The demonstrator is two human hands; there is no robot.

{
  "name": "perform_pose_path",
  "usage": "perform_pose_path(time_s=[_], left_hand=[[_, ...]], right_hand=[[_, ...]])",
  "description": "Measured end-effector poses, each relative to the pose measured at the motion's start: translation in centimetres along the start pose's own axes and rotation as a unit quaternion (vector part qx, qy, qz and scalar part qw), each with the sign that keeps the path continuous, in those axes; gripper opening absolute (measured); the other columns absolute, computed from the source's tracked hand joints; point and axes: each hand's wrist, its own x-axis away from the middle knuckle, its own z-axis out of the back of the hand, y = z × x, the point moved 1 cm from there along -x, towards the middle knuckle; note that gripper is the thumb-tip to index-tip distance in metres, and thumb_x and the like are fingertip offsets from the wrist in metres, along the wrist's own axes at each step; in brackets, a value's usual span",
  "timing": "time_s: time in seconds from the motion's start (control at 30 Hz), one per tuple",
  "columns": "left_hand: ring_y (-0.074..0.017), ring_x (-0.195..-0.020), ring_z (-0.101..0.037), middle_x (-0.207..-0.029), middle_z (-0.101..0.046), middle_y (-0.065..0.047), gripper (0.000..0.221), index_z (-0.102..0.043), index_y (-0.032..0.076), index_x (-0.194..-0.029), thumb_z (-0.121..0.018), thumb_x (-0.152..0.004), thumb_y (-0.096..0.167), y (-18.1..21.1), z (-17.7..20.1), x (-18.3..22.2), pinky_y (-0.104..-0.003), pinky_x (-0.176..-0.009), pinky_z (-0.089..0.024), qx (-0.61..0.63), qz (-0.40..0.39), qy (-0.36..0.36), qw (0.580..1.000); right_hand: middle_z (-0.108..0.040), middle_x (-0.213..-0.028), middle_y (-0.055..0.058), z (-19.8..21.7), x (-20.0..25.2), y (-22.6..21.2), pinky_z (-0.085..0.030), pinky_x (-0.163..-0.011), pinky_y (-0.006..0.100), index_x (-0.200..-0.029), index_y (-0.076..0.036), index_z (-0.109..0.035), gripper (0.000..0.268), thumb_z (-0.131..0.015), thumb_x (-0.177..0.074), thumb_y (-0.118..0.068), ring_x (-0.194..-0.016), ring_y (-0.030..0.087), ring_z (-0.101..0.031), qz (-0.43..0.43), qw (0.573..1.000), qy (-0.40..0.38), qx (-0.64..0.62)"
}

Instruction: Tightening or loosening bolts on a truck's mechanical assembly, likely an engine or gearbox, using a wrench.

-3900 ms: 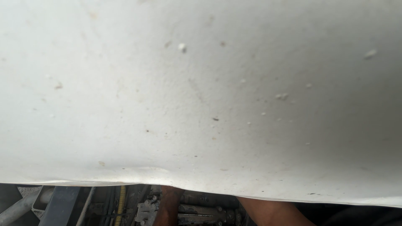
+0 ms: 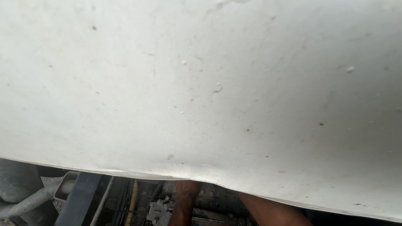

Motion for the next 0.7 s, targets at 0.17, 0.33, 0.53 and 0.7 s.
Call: perform_pose_path(time_s=[0.17,0.33,0.53,0.7], left_hand=[[-0.027,-0.118,-0.066,-0.124,-0.071,-0.012,0.036,-0.069,0.012,-0.125,-0.057,-0.1,0.035,-2.0,-3.0,-2.3,-0.05,-0.105,-0.05,0.022,-0.011,0.015,1.0],[-0.0262,-0.116,-0.066,-0.123,-0.071,-0.012,0.035,-0.068,0.012,-0.125,-0.058,-0.1,0.035,-0.4,-0.5,-0.8,-0.05,-0.101,-0.051,0.012,-0.01,-0.004,1.0],[-0.0257,-0.114,-0.067,-0.12,-0.072,-0.012,0.034,-0.069,0.011,-0.123,-0.058,-0.101,0.034,-1.1,-1.3,-1.3,-0.05,-0.102,-0.051,-0.005,-0.015,-0.007,1.0],[-0.0301,-0.115,-0.064,-0.121,-0.071,-0.014,0.033,-0.071,0.011,-0.121,-0.062,-0.097,0.031,-2.4,-3.0,-2.3,-0.054,-0.1,-0.047,0.014,-0.068,0.065,0.995]], right_hand=[[-0.039,-0.15,0.027,-0.6,-0.1,0.1,-0.047,-0.101,0.049,-0.155,-0.001,-0.03,0.077,-0.041,-0.1,-0.053,-0.131,0.036,-0.046,-0.01,1.0,-0.008,-0.021],[-0.039,-0.15,0.027,-0.2,-0.1,0.1,-0.047,-0.101,0.049,-0.156,-0.001,-0.03,0.077,-0.041,-0.1,-0.054,-0.132,0.036,-0.046,-0.017,0.999,-0.015,-0.038],[-0.038,-0.15,0.028,-2.4,-5.5,2.5,-0.046,-0.101,0.049,-0.156,-0.001,-0.029,0.078,-0.041,-0.1,-0.054,-0.132,0.037,-0.045,-0.03,0.997,-0.024,-0.067],[-0.038,-0.151,0.028,-4.7,-11.9,3.2,-0.046,-0.102,0.05,-0.156,0.0,-0.029,0.079,-0.041,-0.1,-0.054,-0.133,0.037,-0.044,-0.038,0.995,-0.03,-0.086]])
